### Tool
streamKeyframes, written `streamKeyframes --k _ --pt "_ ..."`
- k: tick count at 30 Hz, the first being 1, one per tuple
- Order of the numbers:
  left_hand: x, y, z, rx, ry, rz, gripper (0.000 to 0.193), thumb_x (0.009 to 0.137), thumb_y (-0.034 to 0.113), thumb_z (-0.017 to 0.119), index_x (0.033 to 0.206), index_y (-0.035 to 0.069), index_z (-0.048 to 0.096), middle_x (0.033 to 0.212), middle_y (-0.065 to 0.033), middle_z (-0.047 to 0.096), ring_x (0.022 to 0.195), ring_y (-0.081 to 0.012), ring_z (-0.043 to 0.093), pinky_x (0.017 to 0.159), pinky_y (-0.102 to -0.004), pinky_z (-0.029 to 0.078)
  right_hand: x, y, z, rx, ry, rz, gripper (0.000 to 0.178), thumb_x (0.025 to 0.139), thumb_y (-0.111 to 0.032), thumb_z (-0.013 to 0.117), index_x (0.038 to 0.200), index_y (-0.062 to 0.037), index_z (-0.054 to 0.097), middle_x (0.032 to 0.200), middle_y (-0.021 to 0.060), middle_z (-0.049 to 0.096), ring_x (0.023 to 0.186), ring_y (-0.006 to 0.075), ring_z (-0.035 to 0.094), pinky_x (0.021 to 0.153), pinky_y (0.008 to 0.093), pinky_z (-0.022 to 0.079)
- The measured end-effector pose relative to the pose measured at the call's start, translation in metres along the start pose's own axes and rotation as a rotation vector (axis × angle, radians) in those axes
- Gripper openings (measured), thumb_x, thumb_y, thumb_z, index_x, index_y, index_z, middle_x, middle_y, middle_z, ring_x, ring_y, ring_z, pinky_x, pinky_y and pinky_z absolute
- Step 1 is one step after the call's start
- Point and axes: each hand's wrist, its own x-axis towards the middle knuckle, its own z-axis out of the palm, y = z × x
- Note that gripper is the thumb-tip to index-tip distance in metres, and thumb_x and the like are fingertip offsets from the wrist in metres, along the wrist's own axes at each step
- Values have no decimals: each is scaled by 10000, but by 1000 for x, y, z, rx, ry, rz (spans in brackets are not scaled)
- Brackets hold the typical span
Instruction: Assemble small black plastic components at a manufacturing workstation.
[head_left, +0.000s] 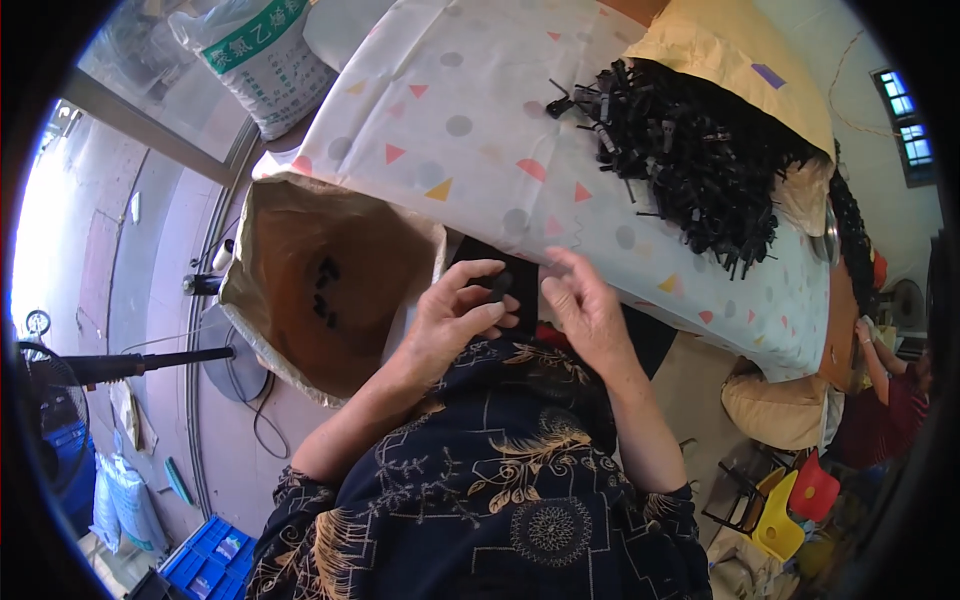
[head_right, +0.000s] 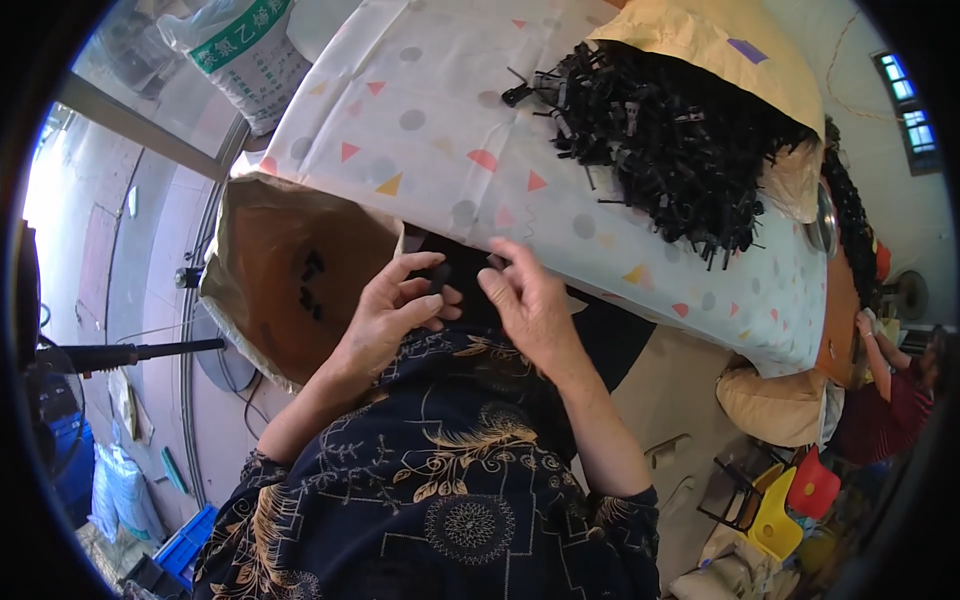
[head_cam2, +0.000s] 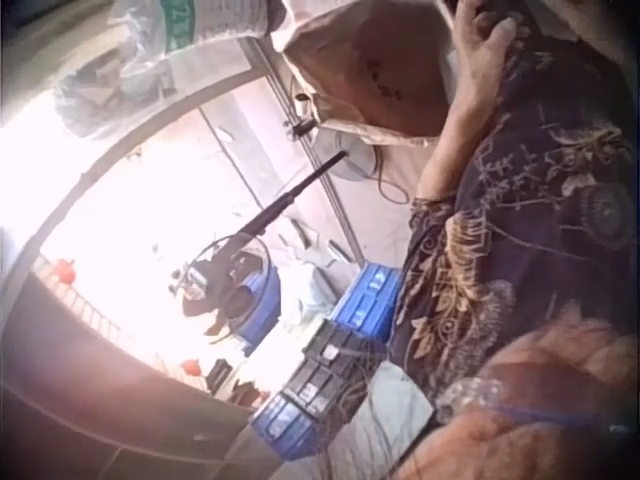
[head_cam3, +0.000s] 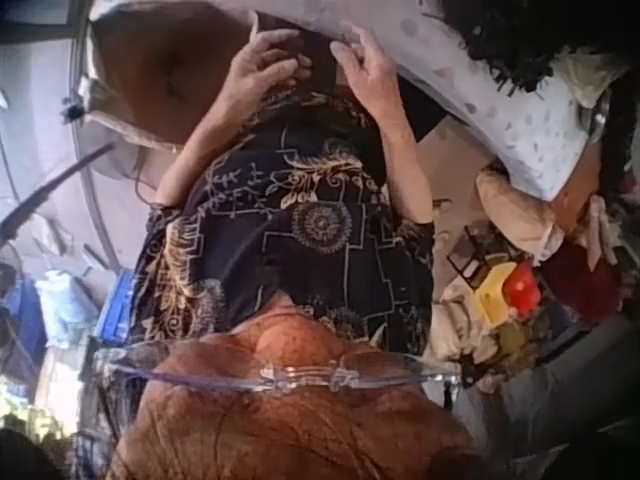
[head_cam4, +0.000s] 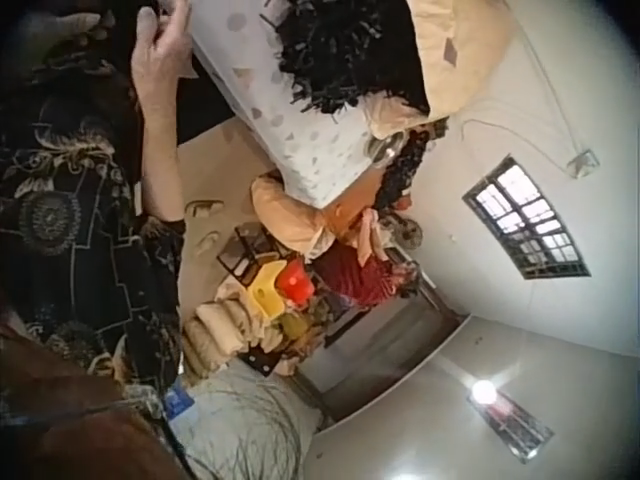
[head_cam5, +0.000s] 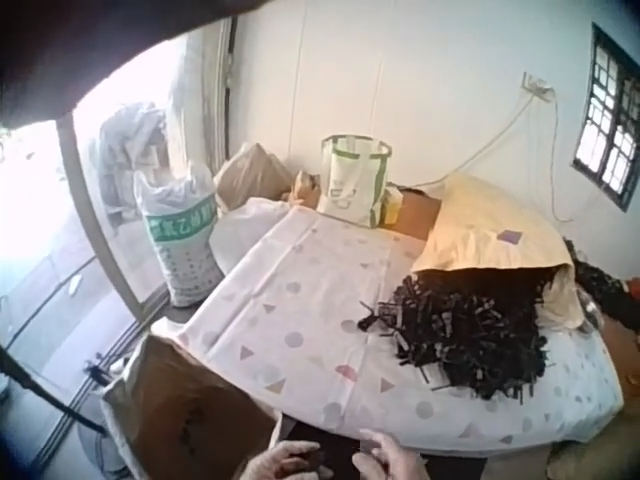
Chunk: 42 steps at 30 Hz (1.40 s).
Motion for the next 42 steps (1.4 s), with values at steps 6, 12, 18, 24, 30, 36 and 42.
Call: streamKeyframes --k 6,12,18,24,30,36,42 --pt "-8 0 -20 9 25 86 427 905 13 539 1315 97 457 1004 -105 638 878 -165 644 742 -247 513 43 18 -56 -789 354 -62 379 866 -286 648 1138 -47 536 633 132 585 608 273 615 544 369 460" --pt "-19 10 -19 -425 -176 11 320 981 126 475 1299 92 472 1084 -136 616 894 -190 654 741 -253 535 74 35 -80 -1137 344 59 328 853 -355 631 1004 -74 554 735 176 653 724 379 639 623 481 492" --pt "-24 17 -17 -459 -165 50 305 989 163 472 1282 79 480 1109 -120 610 929 -188 643 789 -269 525 89 33 -86 -988 383 -31 202 878 -276 559 880 -77 590 765 196 638 743 430 603 637 489 480" --pt "-21 18 -22 -363 -112 79 306 973 135 491 1269 57 484 1086 -120 614 924 -180 637 789 -270 520 99 23 -118 -633 386 -104 296 893 -252 582 737 -14 498 607 153 504 512 272 456 526 379 403" --pt "-14 16 -52 47 233 215 323 899 21 509 1221 10 483 1025 -125 612 910 -158 624 745 -244 489 99 5 -122 -20 302 192 259 923 -233 584 723 -79 522 541 -72 371 435 21 309 387 216 227" --pt "-21 18 -74 43 363 147 332 927 76 506 1255 68 461 1053 -96 621 899 -153 643 760 -236 500 93 10 -108 509 168 240 226 927 -254 596 780 -90 545 523 -46 411 391 33 295 372 200 246" --pt "1 17 -32 -196 184 78 345 944 54 492 1288 70 462 1054 -98 621 925 -173 650 780 -243 514 76 -5 -61 -231 363 -148 212 964 -165 515 1117 -22 554 709 -72 417 624 26 356 553 185 302"
